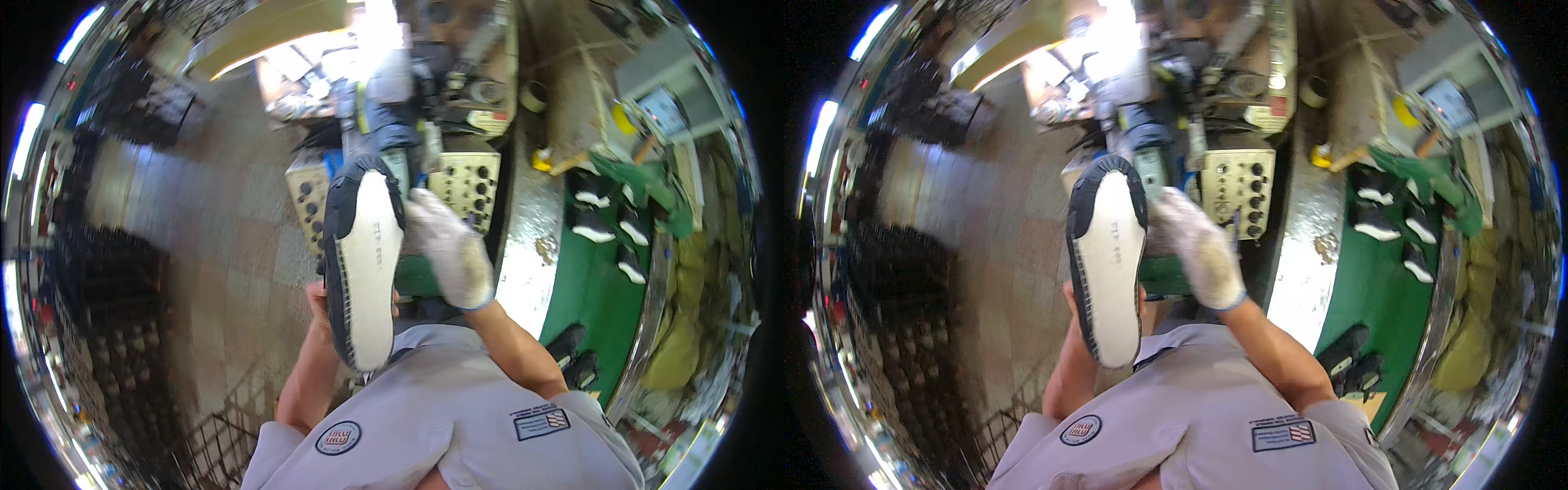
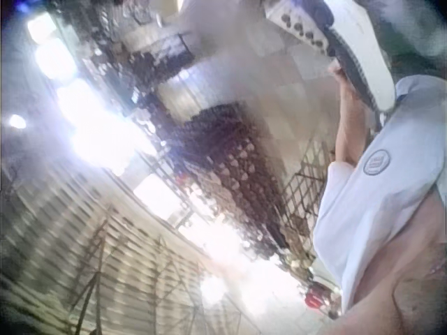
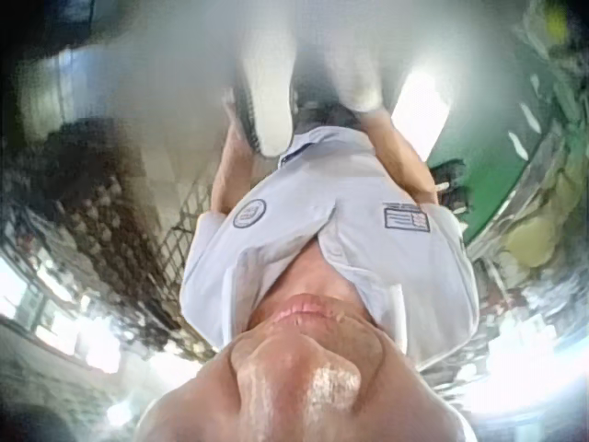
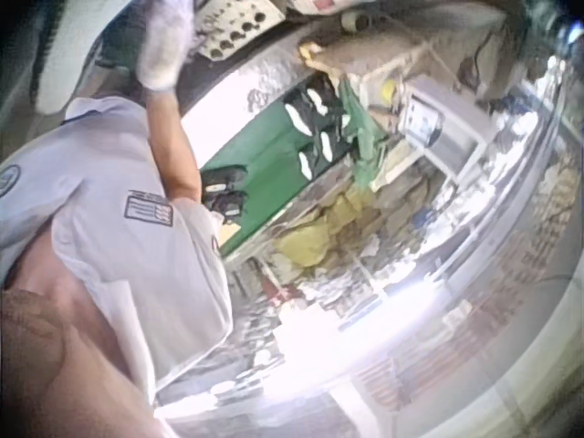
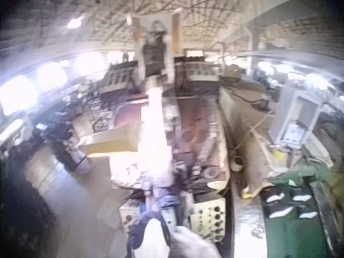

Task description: The person picks up shoe uppers from a conveyor belt, fits each one onto a lasting machine to shape the heel and toe, and returns the processed shoes to the conveyor belt.

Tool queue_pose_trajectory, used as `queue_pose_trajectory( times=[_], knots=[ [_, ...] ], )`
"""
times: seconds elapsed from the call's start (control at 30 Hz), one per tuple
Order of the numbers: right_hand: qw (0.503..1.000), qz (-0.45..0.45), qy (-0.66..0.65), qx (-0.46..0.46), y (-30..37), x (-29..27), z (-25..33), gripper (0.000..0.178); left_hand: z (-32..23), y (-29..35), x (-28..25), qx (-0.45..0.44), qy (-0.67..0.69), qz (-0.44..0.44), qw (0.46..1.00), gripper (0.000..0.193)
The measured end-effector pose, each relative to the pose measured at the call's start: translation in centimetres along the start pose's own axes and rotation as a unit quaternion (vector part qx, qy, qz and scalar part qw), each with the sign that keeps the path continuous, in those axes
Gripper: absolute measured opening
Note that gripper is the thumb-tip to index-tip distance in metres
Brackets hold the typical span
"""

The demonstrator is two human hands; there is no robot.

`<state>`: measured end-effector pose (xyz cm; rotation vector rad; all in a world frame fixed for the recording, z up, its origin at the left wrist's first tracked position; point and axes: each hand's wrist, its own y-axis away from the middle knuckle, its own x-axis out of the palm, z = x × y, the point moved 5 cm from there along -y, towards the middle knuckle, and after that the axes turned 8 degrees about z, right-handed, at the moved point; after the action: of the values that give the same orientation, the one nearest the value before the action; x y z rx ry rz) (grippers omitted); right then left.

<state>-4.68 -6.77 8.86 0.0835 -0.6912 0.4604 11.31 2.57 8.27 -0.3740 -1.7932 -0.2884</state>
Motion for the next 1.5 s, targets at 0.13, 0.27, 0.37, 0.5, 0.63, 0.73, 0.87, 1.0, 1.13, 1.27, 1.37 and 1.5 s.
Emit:
queue_pose_trajectory(
  times=[0.13,0.27,0.37,0.5,0.63,0.73,0.87,1.0,1.13,1.27,1.37,1.5],
  knots=[
    [0.97,-0.128,-0.196,0.057,0.9,-2.2,0.8,0.045,2.4,-3.0,-0.5,0.032,-0.348,-0.176,0.92,0.046],
    [0.977,-0.211,-0.014,-0.029,5.3,-10.8,8.6,0.04,-1.1,-6.7,1.2,0.199,-0.668,-0.329,0.636,0.016],
    [0.948,-0.306,0.08,0.016,12.3,-19.9,10.7,0.043,-2.3,-11.2,2.0,0.253,-0.775,-0.339,0.47,0.034],
    [0.864,-0.432,0.198,0.168,25.2,-30.4,12.8,0.053,-3.7,-16.0,-4.0,0.132,-0.769,-0.341,0.525,0.048],
    [0.745,-0.498,0.285,0.34,40.9,-39.7,16.6,0.064,-7.1,-17.2,-7.6,0.093,-0.793,-0.327,0.504,0.049],
    [0.576,-0.507,0.396,0.505,49.3,-47.7,22.3,0.074,-5.9,-17.9,-5.3,0.094,-0.811,-0.238,0.527,0.051],
    [0.435,-0.511,0.54,0.508,54.7,-54.8,24.2,0.067,-8.2,-13.0,-7.9,-0.072,-0.847,-0.268,0.454,0.05],
    [0.472,-0.569,0.487,0.465,47.7,-60.8,21.9,0.059,-9.5,-7.4,-11.4,-0.051,-0.74,-0.315,0.592,0.046],
    [0.581,-0.608,0.424,0.336,38.3,-68.0,15.8,0.07,-2.9,-7.7,-10.7,-0.05,-0.75,-0.331,0.57,0.046],
    [0.69,-0.616,0.278,0.259,25.4,-73.9,12.3,0.08,-0.1,-7.7,-10.7,0.01,-0.798,-0.366,0.478,0.051],
    [0.663,-0.685,0.247,0.173,20.1,-77.7,12.6,0.102,-0.5,-8.7,-11.5,0.033,-0.802,-0.38,0.459,0.051],
    [0.645,-0.728,0.144,0.181,17.0,-74.9,12.3,0.121,-0.4,-6.7,-11.9,0.058,-0.782,-0.402,0.472,0.048]
  ],
)
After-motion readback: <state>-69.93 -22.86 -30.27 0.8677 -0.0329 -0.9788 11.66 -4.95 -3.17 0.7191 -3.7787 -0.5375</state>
